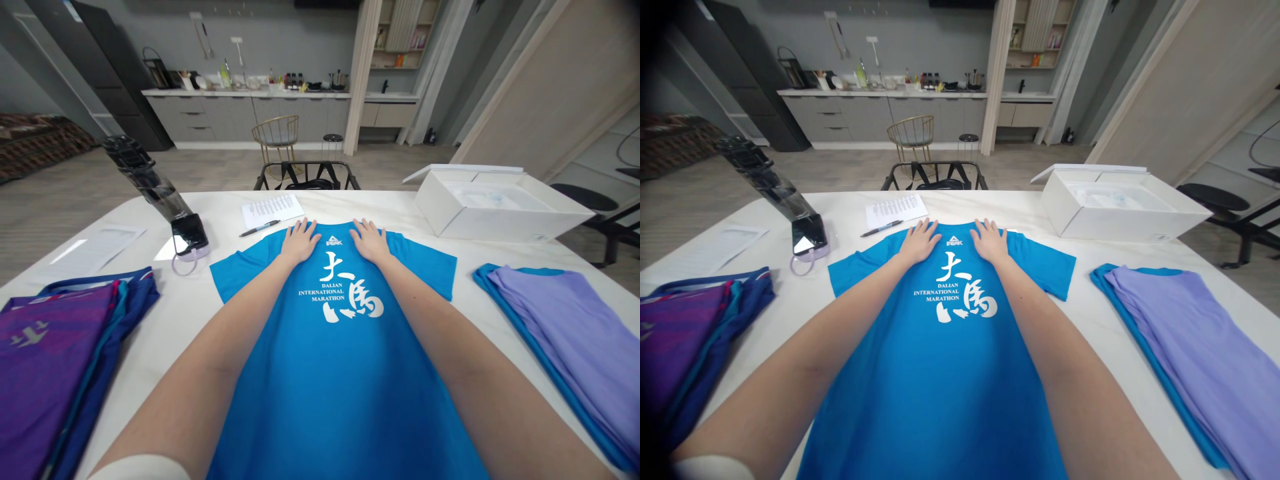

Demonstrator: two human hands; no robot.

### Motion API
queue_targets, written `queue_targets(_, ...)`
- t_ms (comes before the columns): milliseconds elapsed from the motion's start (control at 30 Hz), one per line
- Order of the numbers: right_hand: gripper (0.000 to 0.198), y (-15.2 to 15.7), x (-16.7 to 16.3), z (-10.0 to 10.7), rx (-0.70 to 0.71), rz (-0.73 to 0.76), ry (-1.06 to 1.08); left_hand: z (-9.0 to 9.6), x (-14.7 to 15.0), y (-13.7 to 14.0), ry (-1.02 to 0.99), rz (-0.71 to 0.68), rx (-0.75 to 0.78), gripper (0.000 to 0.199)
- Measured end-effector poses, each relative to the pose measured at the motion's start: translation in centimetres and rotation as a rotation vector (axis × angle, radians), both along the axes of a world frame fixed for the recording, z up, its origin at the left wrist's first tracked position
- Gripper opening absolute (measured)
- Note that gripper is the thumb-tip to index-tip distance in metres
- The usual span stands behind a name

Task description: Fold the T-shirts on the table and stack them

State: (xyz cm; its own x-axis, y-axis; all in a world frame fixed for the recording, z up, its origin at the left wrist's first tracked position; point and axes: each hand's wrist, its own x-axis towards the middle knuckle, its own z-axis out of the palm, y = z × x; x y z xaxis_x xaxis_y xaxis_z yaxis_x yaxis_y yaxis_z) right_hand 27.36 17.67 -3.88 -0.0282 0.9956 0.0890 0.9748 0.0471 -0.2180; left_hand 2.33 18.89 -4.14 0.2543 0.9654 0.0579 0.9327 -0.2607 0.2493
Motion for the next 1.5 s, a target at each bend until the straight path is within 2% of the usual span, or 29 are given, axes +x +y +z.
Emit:
queue_targets(67, 0.058, -0.3, 1.6, 0.3, 0.073, -0.134, -0.002, 0.3, -1.0, -0.3, -0.011, 0.024, 0.096, 0.061)
queue_targets(133, 0.055, -0.6, 3.6, 0.7, 0.074, -0.283, -0.024, 0.8, -1.7, -0.9, -0.013, 0.022, 0.177, 0.053)
queue_targets(233, 0.055, -0.8, 6.8, 1.5, -0.029, -0.414, -0.049, 1.6, -1.8, -1.9, -0.056, 0.000, 0.227, 0.043)
queue_targets(333, 0.054, -0.8, 8.9, 2.4, -0.157, -0.413, -0.048, 2.2, -0.2, -3.3, -0.213, -0.031, 0.196, 0.035)
queue_targets(433, 0.046, -1.2, 9.1, 3.5, -0.297, -0.344, -0.021, 2.5, 2.7, -4.9, -0.476, -0.033, 0.090, 0.024)
queue_targets(500, 0.043, -2.0, 7.8, 4.2, -0.297, -0.232, -0.018, 2.7, 5.0, -6.1, -0.700, 0.024, -0.043, 0.019)
queue_targets(633, 0.039, -6.0, 2.5, 6.3, -0.176, 0.033, 0.037, 3.3, 8.4, -8.3, -1.248, 0.244, -0.530, 0.033)
queue_targets(700, 0.030, -8.6, -0.5, 7.6, -0.141, 0.191, 0.169, 3.5, 8.9, -9.1, -1.431, 0.287, -0.728, 0.041)
queue_targets(733, 0.027, -9.8, -1.8, 8.2, -0.167, 0.285, 0.262, 3.6, 8.8, -9.5, -1.477, 0.288, -0.781, 0.042)
queue_targets(767, 0.024, -10.9, -2.9, 8.8, -0.251, 0.375, 0.349, 3.7, 8.5, -9.7, -1.496, 0.290, -0.798, 0.040)
queue_targets(833, 0.020, -12.1, -3.9, 9.6, -0.481, 0.476, 0.536, 3.7, 7.5, -10.2, -1.492, 0.330, -0.736, 0.031)
queue_targets(900, 0.019, -12.1, -3.8, 9.8, -0.641, 0.450, 0.700, 3.7, 6.2, -10.6, -1.473, 0.372, -0.606, 0.021)
queue_targets(933, 0.020, -11.6, -3.4, 9.7, -0.642, 0.388, 0.751, 3.7, 5.6, -10.8, -1.464, 0.374, -0.561, 0.020)
queue_targets(1000, 0.021, -9.9, -2.5, 8.8, -0.503, 0.209, 0.737, 3.7, 4.3, -11.1, -1.450, 0.340, -0.561, 0.031)
queue_targets(1067, 0.021, -7.9, -1.9, 7.6, -0.322, 0.072, 0.590, 3.5, 3.1, -11.4, -1.432, 0.320, -0.612, 0.044)
queue_targets(1100, 0.022, -7.0, -1.9, 6.8, -0.260, 0.049, 0.504, 3.3, 2.6, -11.4, -1.420, 0.331, -0.627, 0.048)
queue_targets(1200, 0.026, -5.1, -2.5, 4.6, -0.194, 0.089, 0.343, 2.8, 1.3, -11.5, -1.407, 0.401, -0.618, 0.048)
queue_targets(1367, 0.039, -3.7, -3.8, 2.1, -0.088, 0.170, 0.304, 2.5, 1.1, -11.6, -1.424, 0.458, -0.632, 0.037)
queue_targets(1433, 0.053, -2.8, -4.2, 1.9, -0.022, 0.219, 0.316, 3.1, 1.1, -11.6, -1.443, 0.369, -0.593, 0.037)
queue_targets(1500, 0.067, -1.5, -4.9, 2.1, 0.006, 0.315, 0.331, 4.1, 0.8, -11.5, -1.473, 0.201, -0.542, 0.041)
